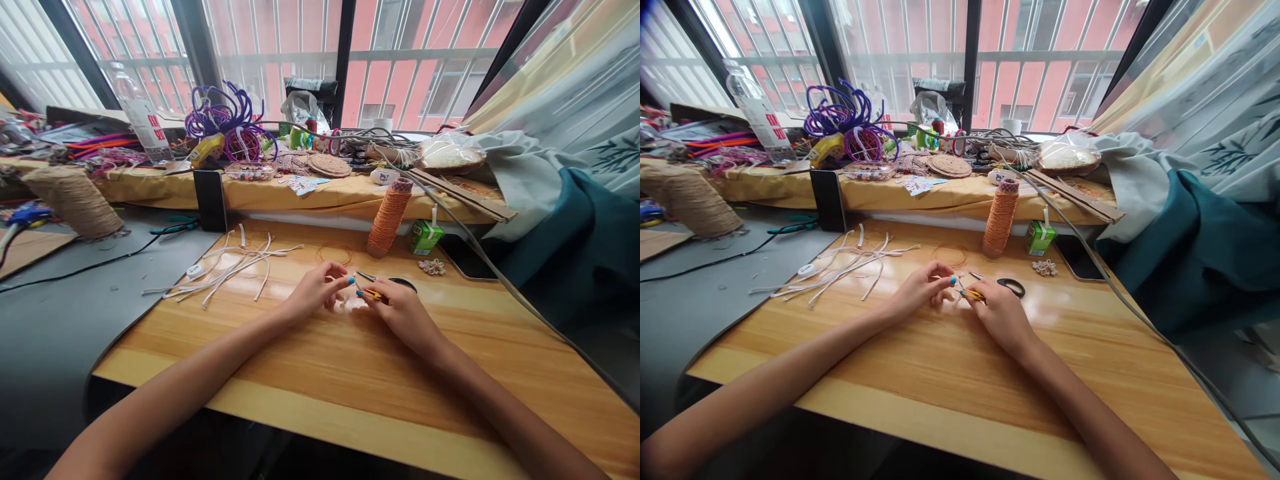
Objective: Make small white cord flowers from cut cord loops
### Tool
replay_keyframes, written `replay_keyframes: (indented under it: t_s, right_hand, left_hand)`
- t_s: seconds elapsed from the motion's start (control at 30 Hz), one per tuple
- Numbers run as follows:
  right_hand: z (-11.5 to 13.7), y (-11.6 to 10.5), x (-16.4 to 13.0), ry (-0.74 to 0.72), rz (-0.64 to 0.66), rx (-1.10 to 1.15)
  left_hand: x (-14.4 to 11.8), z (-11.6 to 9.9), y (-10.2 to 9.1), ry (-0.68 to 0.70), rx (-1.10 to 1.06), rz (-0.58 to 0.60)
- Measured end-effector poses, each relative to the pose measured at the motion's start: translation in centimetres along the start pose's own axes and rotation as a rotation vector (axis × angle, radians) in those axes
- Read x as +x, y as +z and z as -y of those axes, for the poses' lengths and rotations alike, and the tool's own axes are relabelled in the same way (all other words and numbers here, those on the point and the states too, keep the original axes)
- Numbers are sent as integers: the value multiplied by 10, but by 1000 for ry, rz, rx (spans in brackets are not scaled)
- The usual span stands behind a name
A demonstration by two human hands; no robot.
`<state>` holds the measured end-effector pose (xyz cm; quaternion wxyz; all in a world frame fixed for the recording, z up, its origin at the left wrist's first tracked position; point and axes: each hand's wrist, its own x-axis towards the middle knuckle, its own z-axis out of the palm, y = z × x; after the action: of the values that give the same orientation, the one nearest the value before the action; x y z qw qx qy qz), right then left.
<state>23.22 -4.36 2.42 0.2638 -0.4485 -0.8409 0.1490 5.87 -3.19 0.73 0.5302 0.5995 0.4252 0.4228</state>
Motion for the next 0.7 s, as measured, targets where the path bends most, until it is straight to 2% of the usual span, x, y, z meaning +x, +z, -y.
replay_keyframes:
  t_s: [0.2, 0.27, 0.53, 0.7]
  right_hand:
    - [2, 0, 0, -11, -1, 38]
    - [3, 0, 0, -25, 10, 68]
    - [2, 0, 1, -26, 162, 124]
    - [0, -3, 3, -77, 275, 167]
  left_hand:
    - [-8, -5, 3, 313, 443, -99]
    - [-9, -6, 2, 368, 527, -137]
    - [-5, -3, -4, 361, 558, -172]
    - [0, 2, -7, 259, 424, -100]
